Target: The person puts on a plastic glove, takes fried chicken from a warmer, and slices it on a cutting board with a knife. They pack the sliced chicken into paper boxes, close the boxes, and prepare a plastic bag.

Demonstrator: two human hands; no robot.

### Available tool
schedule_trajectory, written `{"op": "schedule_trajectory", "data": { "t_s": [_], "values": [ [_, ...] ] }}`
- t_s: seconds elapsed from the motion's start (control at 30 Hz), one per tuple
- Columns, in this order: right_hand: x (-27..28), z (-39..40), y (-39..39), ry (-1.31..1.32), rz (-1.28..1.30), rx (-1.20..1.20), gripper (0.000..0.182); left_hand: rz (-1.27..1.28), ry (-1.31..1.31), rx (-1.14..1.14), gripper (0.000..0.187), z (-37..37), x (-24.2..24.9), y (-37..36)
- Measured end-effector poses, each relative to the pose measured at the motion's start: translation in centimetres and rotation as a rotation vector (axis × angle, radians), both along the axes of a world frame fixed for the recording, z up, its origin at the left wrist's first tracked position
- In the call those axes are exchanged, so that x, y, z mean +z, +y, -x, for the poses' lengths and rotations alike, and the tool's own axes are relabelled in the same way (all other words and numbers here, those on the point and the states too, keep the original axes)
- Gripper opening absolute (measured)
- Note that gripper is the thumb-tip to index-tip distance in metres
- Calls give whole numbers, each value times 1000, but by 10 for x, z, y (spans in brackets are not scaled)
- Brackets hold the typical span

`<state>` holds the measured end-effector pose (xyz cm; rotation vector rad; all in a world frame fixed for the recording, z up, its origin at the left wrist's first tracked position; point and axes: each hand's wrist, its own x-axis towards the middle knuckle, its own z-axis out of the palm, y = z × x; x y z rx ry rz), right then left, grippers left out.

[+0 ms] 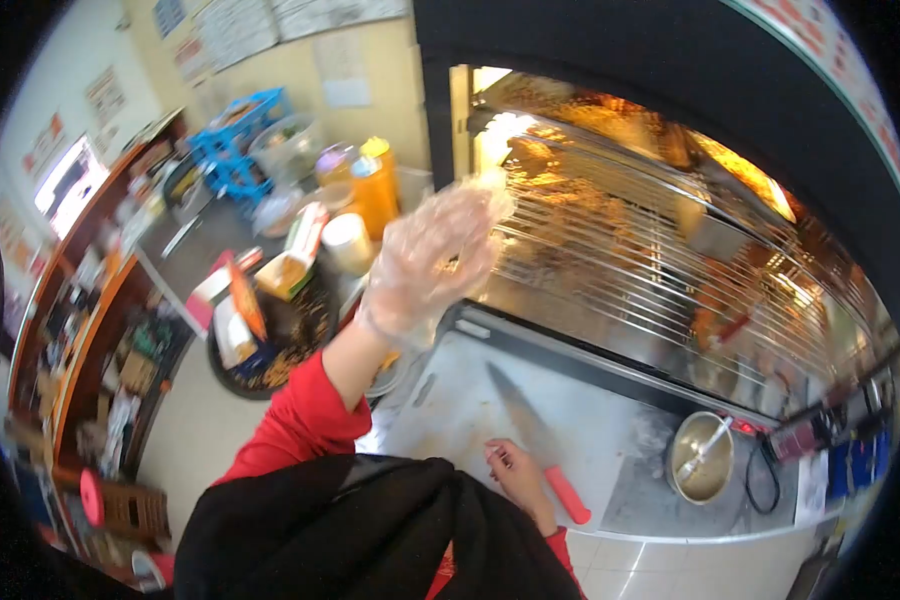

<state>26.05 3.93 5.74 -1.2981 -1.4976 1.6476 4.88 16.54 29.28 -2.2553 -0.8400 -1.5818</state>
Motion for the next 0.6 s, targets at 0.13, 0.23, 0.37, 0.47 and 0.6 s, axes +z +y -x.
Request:
{"op": "schedule_trajectory", "data": {
  "t_s": [0.13,0.23,0.37,0.47,0.6],
  "values": [
    [-15,39,31,151,119,207,20,638,7,267,30,73,-93,-54],
    [-34,79,62,144,75,316,23,834,159,308,27,115,-174,-71],
    [-51,133,98,-9,103,296,34,826,51,329,25,138,-168,-98],
    [-65,161,113,55,338,197,44,702,-152,531,22,152,-119,-146],
    [-61,193,112,24,315,164,54,485,-504,755,25,185,-95,-232]
  ]
}}
